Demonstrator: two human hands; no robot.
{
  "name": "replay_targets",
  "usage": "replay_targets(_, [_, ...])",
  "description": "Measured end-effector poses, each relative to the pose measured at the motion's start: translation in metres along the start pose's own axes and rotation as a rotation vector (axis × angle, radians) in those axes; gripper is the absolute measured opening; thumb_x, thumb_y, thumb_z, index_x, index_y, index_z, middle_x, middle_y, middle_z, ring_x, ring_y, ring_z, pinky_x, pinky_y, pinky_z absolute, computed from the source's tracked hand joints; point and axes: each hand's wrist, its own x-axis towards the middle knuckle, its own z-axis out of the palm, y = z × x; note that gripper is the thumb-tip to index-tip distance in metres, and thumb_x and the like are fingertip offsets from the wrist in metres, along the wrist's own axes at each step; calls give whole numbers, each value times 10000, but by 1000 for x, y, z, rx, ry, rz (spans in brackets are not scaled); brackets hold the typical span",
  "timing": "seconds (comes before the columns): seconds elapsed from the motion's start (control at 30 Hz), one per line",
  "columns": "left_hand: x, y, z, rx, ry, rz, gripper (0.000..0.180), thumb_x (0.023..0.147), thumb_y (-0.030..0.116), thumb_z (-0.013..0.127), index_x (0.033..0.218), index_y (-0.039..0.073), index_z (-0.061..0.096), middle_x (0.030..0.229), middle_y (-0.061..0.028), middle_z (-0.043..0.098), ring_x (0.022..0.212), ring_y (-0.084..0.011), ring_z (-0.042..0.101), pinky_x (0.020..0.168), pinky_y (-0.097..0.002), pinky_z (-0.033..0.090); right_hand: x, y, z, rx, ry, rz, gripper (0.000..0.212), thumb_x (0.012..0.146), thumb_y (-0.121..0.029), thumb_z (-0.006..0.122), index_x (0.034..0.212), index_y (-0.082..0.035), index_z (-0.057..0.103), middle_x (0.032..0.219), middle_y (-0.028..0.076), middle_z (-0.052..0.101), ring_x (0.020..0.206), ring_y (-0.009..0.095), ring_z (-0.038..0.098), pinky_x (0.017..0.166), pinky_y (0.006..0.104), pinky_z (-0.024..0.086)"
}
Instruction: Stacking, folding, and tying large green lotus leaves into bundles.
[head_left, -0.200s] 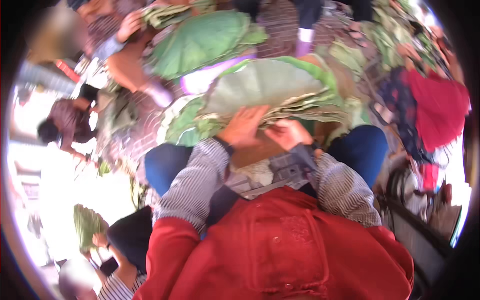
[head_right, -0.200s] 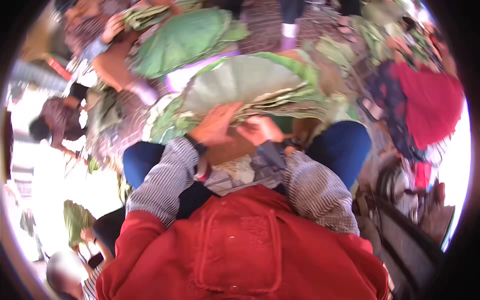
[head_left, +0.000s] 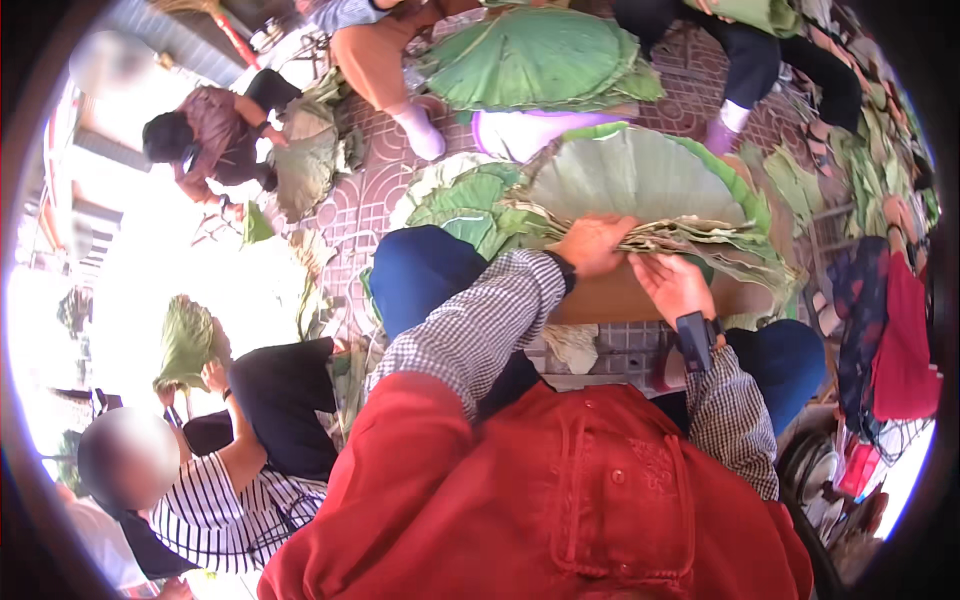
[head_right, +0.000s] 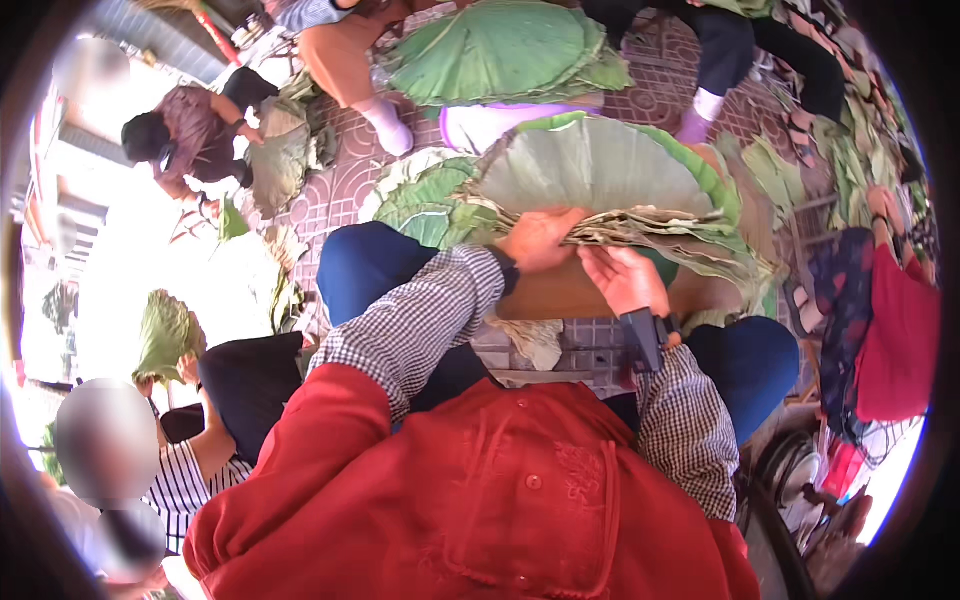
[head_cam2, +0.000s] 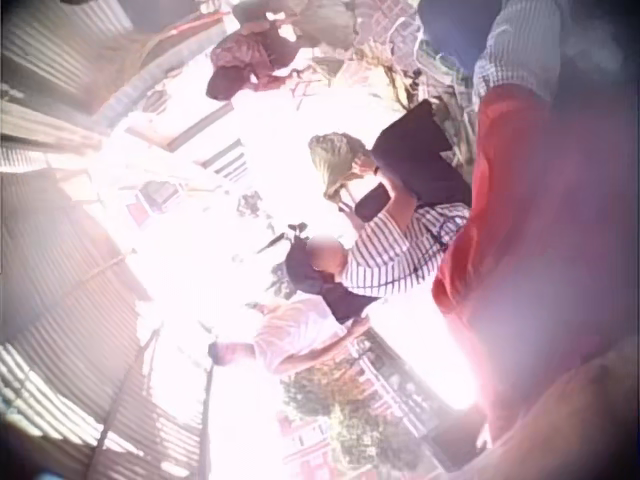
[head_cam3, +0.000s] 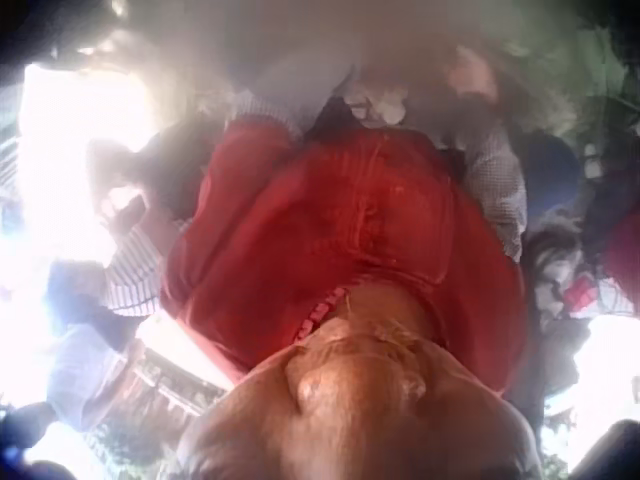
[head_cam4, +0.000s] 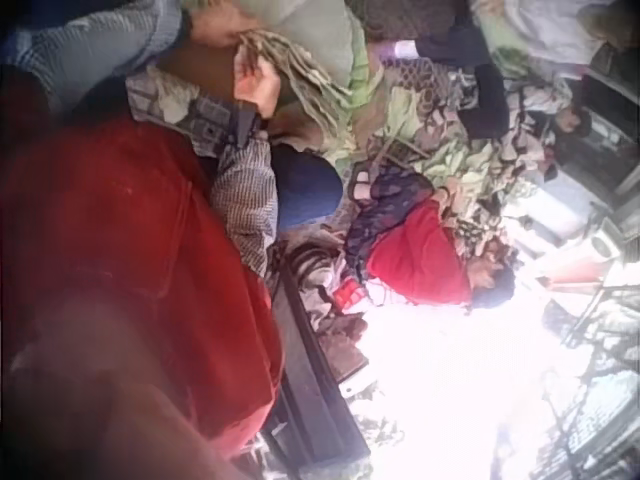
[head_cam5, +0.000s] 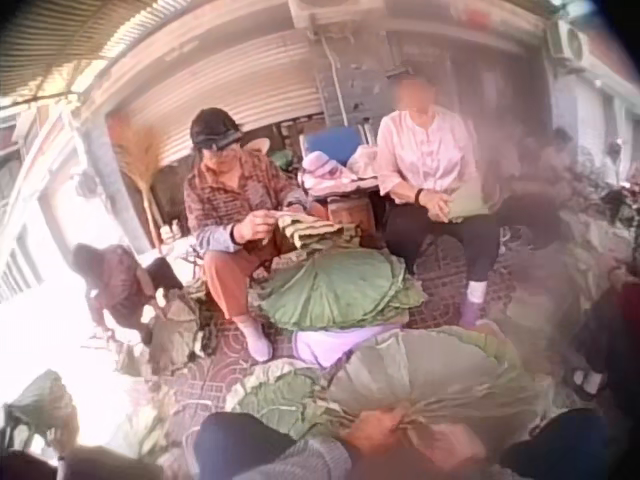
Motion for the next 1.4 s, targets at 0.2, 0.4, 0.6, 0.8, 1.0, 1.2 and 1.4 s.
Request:
replay_targets(0.2, [28, 2, -15, -267, -198, -316, 391, 750, 188, 713, 1118, 79, 638, 995, -168, 683, 901, -285, 660, 829, -371, 504, -10, -27, -9, -757, 301, -242, 325, 878, -115, 585, 1188, -23, 549, 1162, 122, 621, 1111, 258, 574, 937, 356, 454])
replay_targets(0.4, [47, -39, -18, -771, -372, -520, 411, 797, 177, 726, 1157, -1, 639, 1082, -62, 674, 985, -165, 600, 922, -302, 431, 1, -48, -25, -1702, 568, -1135, 512, 838, -172, 652, 1309, -70, 479, 1363, 159, 464, 1291, 393, 370, 1063, 472, 321])
replay_targets(0.6, [70, -71, -17, -775, -442, -634, 464, 806, 232, 737, 1185, -6, 615, 1109, -80, 656, 1052, -166, 575, 960, -289, 397, 51, -67, -40, -2040, 591, -556, 670, 927, -561, 418, 1470, -181, 318, 1544, 56, 250, 1433, 341, 137, 1152, 527, 85])
replay_targets(0.8, [69, -87, -2, -632, -404, -683, 514, 778, 329, 764, 1127, -21, 624, 1039, -94, 667, 915, -160, 628, 830, -293, 479, 79, -60, -73, -2051, 543, -380, 685, 936, -614, 311, 1486, -206, 291, 1560, 54, 216, 1445, 324, 102, 1154, 527, 25])
replay_targets(1.0, [69, -94, 4, -531, -377, -685, 511, 747, 344, 789, 1055, -36, 643, 946, -95, 679, 842, -150, 640, 761, -295, 501, 85, -50, -74, -2092, 616, -381, 688, 934, -610, 318, 1490, -206, 277, 1571, 40, 172, 1451, 319, 51, 1152, 527, -6])
replay_targets(1.2, [64, -66, -9, -551, -276, -648, 602, 731, 340, 799, 1138, -59, 605, 969, -121, 677, 873, -189, 637, 805, -317, 494, 81, -54, -79, -2017, 571, -434, 695, 930, -598, 339, 1490, -194, 269, 1564, 64, 181, 1446, 334, 67, 1150, 532, 2])
replay_targets(1.4, [34, -11, -15, -461, -117, -325, 561, 707, 283, 768, 1124, -2, 523, 986, -202, 652, 925, -323, 635, 845, -379, 479, 27, -86, -46, -1580, 591, -959, 464, 909, -378, 557, 1275, -96, 524, 1323, 160, 497, 1275, 350, 400, 1054, 445, 313])
